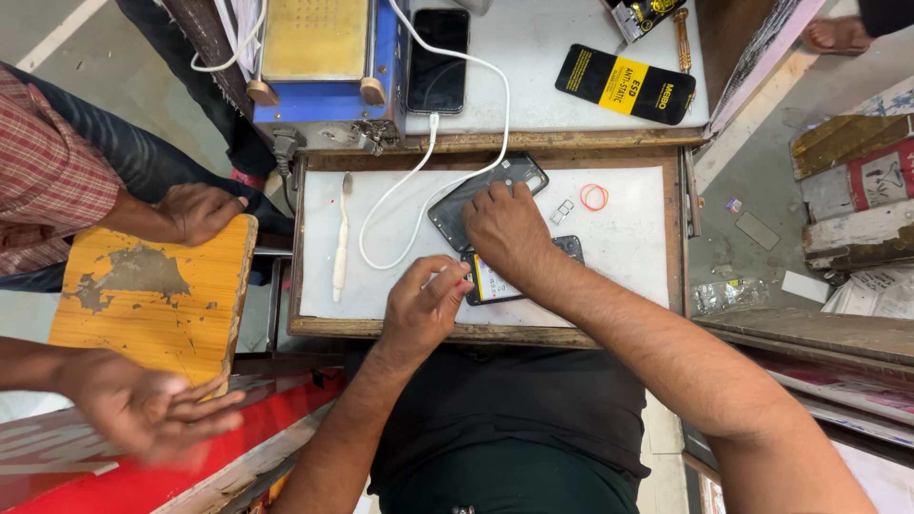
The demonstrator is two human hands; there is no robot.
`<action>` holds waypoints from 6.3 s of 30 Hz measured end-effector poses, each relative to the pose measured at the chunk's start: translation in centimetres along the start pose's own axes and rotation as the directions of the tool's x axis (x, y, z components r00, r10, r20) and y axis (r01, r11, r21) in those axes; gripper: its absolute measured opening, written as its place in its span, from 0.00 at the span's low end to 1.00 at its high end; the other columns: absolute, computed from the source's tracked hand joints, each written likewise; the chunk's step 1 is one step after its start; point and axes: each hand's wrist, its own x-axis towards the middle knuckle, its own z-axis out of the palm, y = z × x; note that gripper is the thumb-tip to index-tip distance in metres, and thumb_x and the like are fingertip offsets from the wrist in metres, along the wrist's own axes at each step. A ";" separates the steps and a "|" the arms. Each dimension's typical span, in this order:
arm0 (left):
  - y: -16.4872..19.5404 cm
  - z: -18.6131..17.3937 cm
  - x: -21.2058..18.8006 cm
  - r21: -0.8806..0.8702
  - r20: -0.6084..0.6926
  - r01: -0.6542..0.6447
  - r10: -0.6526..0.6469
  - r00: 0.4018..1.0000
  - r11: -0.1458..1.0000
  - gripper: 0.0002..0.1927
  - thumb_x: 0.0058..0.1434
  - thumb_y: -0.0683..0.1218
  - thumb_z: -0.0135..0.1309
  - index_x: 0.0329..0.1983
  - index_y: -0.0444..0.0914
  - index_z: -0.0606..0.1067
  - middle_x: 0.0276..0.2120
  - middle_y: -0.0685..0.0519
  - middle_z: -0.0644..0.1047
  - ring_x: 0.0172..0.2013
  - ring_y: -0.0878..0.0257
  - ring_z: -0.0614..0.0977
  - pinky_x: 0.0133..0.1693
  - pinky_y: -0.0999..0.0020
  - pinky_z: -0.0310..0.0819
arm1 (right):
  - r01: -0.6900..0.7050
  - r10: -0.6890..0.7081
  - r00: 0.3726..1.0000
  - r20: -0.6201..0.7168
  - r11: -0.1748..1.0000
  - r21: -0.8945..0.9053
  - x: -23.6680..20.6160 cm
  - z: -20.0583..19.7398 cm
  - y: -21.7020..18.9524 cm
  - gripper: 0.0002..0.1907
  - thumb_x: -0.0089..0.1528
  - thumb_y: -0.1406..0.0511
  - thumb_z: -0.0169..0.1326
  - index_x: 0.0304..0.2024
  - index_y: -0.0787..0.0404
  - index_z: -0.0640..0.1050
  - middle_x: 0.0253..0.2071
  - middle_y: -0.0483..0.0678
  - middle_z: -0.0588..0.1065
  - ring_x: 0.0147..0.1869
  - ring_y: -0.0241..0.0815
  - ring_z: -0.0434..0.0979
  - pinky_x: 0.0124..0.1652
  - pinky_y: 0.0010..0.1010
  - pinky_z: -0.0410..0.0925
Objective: The person uses a red-handled screwdriver to remove screws from a disassembled smartphone lying on a workbench. They repeatedly loosen and remove screws from the phone's frame, then flip the device over to continue working on the other side.
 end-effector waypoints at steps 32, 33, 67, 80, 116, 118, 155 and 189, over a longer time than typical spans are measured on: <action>1.1 0.9 -2.0 -0.305 -0.090 0.134 -0.168 0.982 0.943 0.31 0.69 0.35 0.58 0.69 0.37 0.55 0.41 0.44 0.82 0.40 0.57 0.87 0.44 0.65 0.83 | -0.310 0.528 0.844 0.094 0.337 0.889 -11.4 -0.3 -5.8 0.09 0.59 0.66 0.64 0.38 0.62 0.79 0.31 0.48 0.82 0.30 0.38 0.84 0.29 0.28 0.73; 1.3 1.2 -2.3 -0.312 -0.090 0.131 -0.167 0.982 0.941 0.32 0.69 0.35 0.57 0.69 0.37 0.54 0.41 0.43 0.82 0.40 0.57 0.87 0.45 0.65 0.83 | -0.363 0.525 0.836 0.157 0.316 0.877 -11.5 -0.3 -5.8 0.09 0.59 0.66 0.65 0.39 0.61 0.80 0.30 0.48 0.82 0.29 0.39 0.84 0.29 0.28 0.73; -3.5 1.8 -0.6 0.071 -0.184 -0.058 0.071 0.980 0.996 0.37 0.64 0.37 0.64 0.68 0.38 0.54 0.32 0.49 0.80 0.32 0.57 0.85 0.33 0.66 0.78 | -0.244 0.537 0.843 -0.043 0.451 0.859 -11.5 -1.5 -6.2 0.06 0.61 0.68 0.61 0.40 0.61 0.81 0.36 0.48 0.80 0.29 0.39 0.81 0.28 0.26 0.73; -3.5 1.7 0.6 0.122 -0.190 -0.043 0.066 0.980 0.992 0.36 0.65 0.38 0.65 0.68 0.38 0.54 0.32 0.50 0.79 0.33 0.57 0.85 0.35 0.66 0.82 | -0.227 0.496 0.866 -0.059 0.496 0.838 -11.8 -1.2 -6.0 0.04 0.62 0.68 0.61 0.33 0.62 0.79 0.29 0.48 0.77 0.28 0.44 0.78 0.29 0.33 0.70; -3.5 1.3 0.0 0.201 -0.109 -0.155 0.179 0.978 0.967 0.37 0.65 0.39 0.64 0.68 0.39 0.54 0.33 0.50 0.79 0.32 0.58 0.83 0.33 0.65 0.79 | -0.147 0.453 0.882 -0.126 0.519 0.842 -12.2 -0.7 -6.0 0.04 0.61 0.69 0.61 0.32 0.62 0.78 0.30 0.48 0.78 0.28 0.45 0.79 0.29 0.33 0.70; -3.3 1.3 0.1 0.216 -0.107 -0.151 0.178 0.978 0.965 0.37 0.65 0.39 0.64 0.68 0.39 0.54 0.33 0.50 0.78 0.32 0.57 0.83 0.32 0.64 0.79 | -0.122 0.446 0.883 -0.147 0.520 0.845 -12.2 -0.6 -5.9 0.04 0.61 0.69 0.61 0.33 0.61 0.78 0.31 0.48 0.78 0.30 0.45 0.79 0.30 0.33 0.71; -0.6 -1.0 2.9 0.000 0.120 0.128 -0.127 0.985 0.992 0.19 0.64 0.42 0.59 0.59 0.42 0.74 0.43 0.47 0.79 0.50 0.50 0.80 0.53 0.55 0.76 | -0.321 -0.592 0.440 0.675 0.598 0.734 -7.6 0.2 -8.2 0.16 0.56 0.59 0.60 0.45 0.57 0.83 0.42 0.50 0.82 0.46 0.47 0.81 0.46 0.40 0.71; -0.8 -1.3 2.9 -0.099 0.091 0.130 -0.122 0.988 0.987 0.19 0.65 0.40 0.60 0.59 0.41 0.74 0.44 0.46 0.79 0.44 0.53 0.83 0.47 0.64 0.80 | -0.269 -0.567 0.436 0.698 0.658 0.703 -7.5 -0.2 -9.0 0.18 0.57 0.58 0.58 0.48 0.57 0.82 0.48 0.55 0.81 0.52 0.54 0.80 0.50 0.45 0.70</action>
